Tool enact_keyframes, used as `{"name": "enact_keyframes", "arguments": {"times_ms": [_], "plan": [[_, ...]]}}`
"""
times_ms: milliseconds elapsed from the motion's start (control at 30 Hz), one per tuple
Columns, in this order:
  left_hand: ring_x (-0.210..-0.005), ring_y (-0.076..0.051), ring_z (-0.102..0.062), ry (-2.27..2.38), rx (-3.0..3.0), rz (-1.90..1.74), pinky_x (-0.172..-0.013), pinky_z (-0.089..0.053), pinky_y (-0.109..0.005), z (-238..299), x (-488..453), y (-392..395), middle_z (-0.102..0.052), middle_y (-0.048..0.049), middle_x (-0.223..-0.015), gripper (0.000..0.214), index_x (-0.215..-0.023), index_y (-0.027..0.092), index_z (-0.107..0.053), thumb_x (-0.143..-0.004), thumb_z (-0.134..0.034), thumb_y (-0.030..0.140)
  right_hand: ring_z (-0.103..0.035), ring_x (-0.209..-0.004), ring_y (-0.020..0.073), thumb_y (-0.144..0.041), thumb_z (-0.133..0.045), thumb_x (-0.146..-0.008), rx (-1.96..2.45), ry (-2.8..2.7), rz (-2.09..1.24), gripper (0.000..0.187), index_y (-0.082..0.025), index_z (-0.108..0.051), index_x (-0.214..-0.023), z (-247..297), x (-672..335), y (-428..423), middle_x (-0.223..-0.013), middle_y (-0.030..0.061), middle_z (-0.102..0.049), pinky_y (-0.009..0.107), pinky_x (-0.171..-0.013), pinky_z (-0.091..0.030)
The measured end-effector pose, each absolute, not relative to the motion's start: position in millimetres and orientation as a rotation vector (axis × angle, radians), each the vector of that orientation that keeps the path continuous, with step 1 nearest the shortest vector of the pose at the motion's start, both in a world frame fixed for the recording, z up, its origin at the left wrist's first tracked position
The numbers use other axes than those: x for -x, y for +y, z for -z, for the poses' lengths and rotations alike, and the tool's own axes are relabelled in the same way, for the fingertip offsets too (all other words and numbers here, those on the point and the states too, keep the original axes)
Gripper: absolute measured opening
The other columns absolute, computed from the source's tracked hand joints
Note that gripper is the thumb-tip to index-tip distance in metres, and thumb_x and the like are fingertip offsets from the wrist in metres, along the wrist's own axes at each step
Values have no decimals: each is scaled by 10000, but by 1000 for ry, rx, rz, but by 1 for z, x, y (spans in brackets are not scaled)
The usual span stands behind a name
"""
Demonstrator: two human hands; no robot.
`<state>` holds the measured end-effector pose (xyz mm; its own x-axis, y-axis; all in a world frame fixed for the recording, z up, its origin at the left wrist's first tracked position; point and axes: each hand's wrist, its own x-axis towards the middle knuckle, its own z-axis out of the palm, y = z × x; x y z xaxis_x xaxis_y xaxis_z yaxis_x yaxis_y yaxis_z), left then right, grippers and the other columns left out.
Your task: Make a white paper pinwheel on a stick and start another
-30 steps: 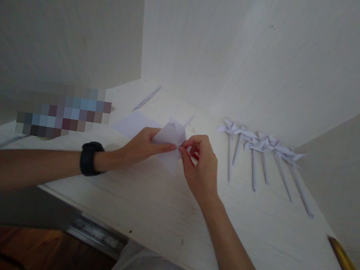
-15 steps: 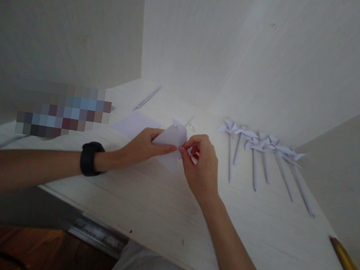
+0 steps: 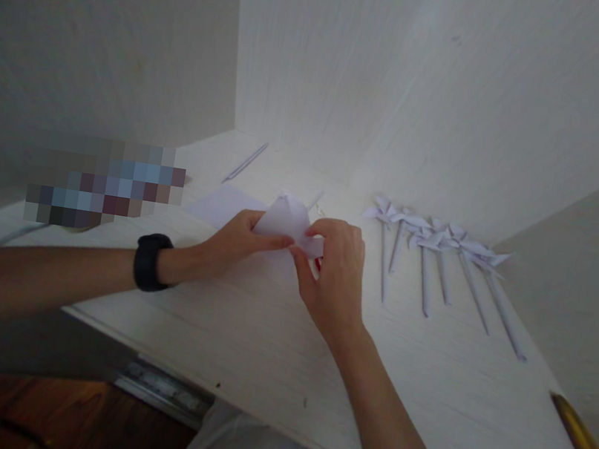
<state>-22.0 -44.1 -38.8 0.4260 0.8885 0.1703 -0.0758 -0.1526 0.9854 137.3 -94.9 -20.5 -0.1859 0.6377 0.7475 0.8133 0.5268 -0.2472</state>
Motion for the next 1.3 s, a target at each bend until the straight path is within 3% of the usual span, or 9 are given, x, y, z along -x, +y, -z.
{"name": "enact_keyframes", "arguments": {"times_ms": [133,233,367,500,800,1300], "plan": [[-721,-156,-625,694,-1275,-992,-671,-493,-275,36,21,-47,-692,-68,-836,373,-907,107,-666,-650,-708,374,-456,-1081,261,-310,-649,-703,1222,-1749,236,450,-223,-437,-1090,22,-138,-91,-1131,101,-492,438,-846,-412],[-753,-167,-638,667,-1214,-1014,-696,-504,-292,37,21,-46,-699,-83,-879,370,-917,107,-663,-654,-711,363,-476,-1087,242,-354,-664,-681,1261,-1611,-4,576,-262,-374,-1170,29,-143,-84,-1195,93,-463,407,-799,-454],[-795,-178,-644,640,-1226,-1025,-709,-508,-292,39,20,-45,-701,-95,-926,380,-951,109,-659,-664,-709,352,-590,-891,176,-359,-618,-732,1192,-1559,-503,523,-297,-354,-1179,39,-149,-75,-1044,41,-570,343,-703,-505],[-761,-166,-646,633,-1226,-982,-676,-506,-274,40,21,-46,-705,-82,-906,365,-963,119,-658,-676,-703,340,-620,-765,144,-334,-616,-743,1152,-1514,-709,474,-300,-389,-1158,42,-146,-75,-927,4,-604,313,-668,-520],[-697,-139,-637,620,-1275,-916,-636,-496,-244,38,22,-48,-705,-61,-846,303,-905,113,-663,-671,-710,300,-607,-640,123,-303,-610,-738,1185,-1481,-699,410,-283,-415,-1098,35,-140,-82,-796,-31,-604,271,-574,-509],[-702,-149,-650,655,-1321,-853,-649,-516,-265,43,22,-42,-704,-65,-812,288,-877,112,-682,-653,-707,292,-564,-569,96,-314,-610,-727,1200,-1557,-711,436,-288,-380,-1096,37,-147,-79,-786,-44,-579,221,-467,-454]]}}
